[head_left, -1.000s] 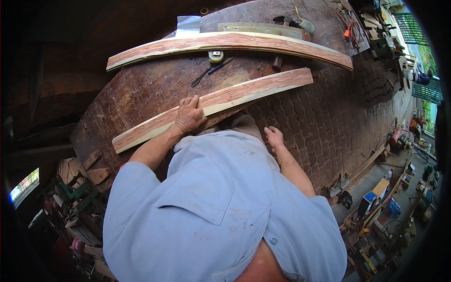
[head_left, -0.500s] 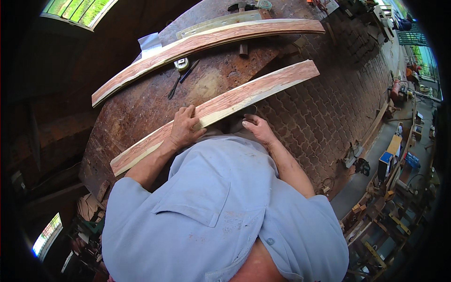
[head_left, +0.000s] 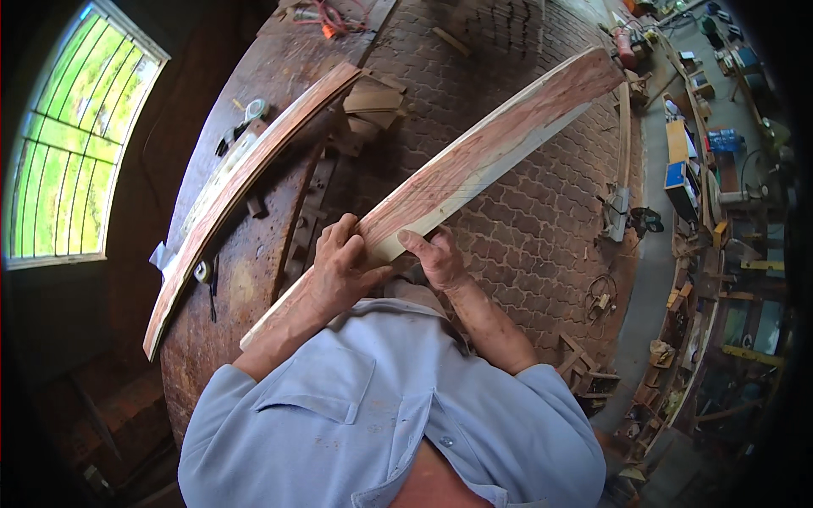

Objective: Measuring and cutting wood planks in a workshop.

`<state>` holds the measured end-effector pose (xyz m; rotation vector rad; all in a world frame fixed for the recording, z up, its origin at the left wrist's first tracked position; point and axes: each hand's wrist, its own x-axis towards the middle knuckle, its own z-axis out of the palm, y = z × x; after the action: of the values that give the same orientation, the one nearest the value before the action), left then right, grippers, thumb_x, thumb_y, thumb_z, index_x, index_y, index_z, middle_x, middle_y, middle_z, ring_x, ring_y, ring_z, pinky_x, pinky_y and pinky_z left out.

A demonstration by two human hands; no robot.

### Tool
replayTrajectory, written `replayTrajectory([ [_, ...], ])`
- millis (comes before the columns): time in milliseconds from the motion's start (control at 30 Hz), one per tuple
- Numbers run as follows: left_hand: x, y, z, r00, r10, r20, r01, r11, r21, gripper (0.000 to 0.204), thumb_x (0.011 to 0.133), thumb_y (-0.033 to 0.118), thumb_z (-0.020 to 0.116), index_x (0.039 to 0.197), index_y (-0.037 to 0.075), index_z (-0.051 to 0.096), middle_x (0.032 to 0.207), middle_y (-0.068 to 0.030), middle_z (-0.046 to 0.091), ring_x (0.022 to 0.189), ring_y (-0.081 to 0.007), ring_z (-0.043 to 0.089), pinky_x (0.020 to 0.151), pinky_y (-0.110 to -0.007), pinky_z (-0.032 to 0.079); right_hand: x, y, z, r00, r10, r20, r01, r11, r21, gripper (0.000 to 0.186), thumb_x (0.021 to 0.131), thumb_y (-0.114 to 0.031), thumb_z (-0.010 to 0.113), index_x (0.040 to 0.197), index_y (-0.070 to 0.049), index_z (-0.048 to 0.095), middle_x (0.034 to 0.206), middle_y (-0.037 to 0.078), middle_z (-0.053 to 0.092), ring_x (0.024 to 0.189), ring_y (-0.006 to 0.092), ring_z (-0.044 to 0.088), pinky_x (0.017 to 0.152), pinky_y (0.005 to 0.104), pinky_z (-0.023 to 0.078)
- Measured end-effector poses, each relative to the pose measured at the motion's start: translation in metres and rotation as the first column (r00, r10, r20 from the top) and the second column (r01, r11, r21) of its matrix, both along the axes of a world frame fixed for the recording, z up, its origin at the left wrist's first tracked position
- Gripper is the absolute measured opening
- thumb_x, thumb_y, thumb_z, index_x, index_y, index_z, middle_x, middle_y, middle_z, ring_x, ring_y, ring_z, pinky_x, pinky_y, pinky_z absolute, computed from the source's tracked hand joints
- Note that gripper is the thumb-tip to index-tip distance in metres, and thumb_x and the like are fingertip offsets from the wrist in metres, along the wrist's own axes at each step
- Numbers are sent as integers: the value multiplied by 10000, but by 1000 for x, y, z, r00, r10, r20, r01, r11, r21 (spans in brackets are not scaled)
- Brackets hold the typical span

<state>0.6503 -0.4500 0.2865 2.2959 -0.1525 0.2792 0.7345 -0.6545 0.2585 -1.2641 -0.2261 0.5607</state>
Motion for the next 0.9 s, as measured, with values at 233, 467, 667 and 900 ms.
replayTrajectory([
  [233, 160, -73, -9, 611, -566, -554, 52, 727, -685, 696, 796, 418, 944, 1243, -42, 673, 1059, -45, 739, 948, -102, 634, 862, -300, 543, 118, -154, 49, 923, -56, 381, 102, 990, -102, 314, 1007, -240, 712, 1178, 24, 712, 1106, 130, 757, 1035, 202, 693, 921, 352, 543],
  [467, 338, -173, 3, 726, -632, -271, 243, 604, -759, 662, 791, 368, 951, 1240, -40, 687, 1086, -48, 763, 982, -140, 701, 901, -317, 566, 257, -243, 141, 785, -166, 596, 291, 949, -120, 346, 984, -223, 742, 1166, 55, 647, 1025, 219, 722, 946, 311, 735, 843, 415, 569],
  [667, 553, -344, -2, 836, -543, 75, 379, 472, -796, 441, 905, 230, 809, 1209, -69, 696, 1103, -68, 747, 986, -150, 700, 882, -307, 556, 418, -324, 91, 585, -537, 608, 674, 739, 5, 375, 993, -323, 776, 1115, 22, 692, 939, 55, 738, 886, 91, 673, 775, 281, 564],
  [900, 634, -559, 16, 561, -828, 11, 475, 311, -823, 158, 970, 26, 727, 1118, -26, 747, 1024, -38, 754, 939, -126, 694, 828, -298, 561, 479, -511, 84, 496, -631, 597, 859, 455, -233, 431, 1018, -408, 684, 1050, 19, 730, 925, 110, 752, 853, 154, 711, 741, 339, 562],
])
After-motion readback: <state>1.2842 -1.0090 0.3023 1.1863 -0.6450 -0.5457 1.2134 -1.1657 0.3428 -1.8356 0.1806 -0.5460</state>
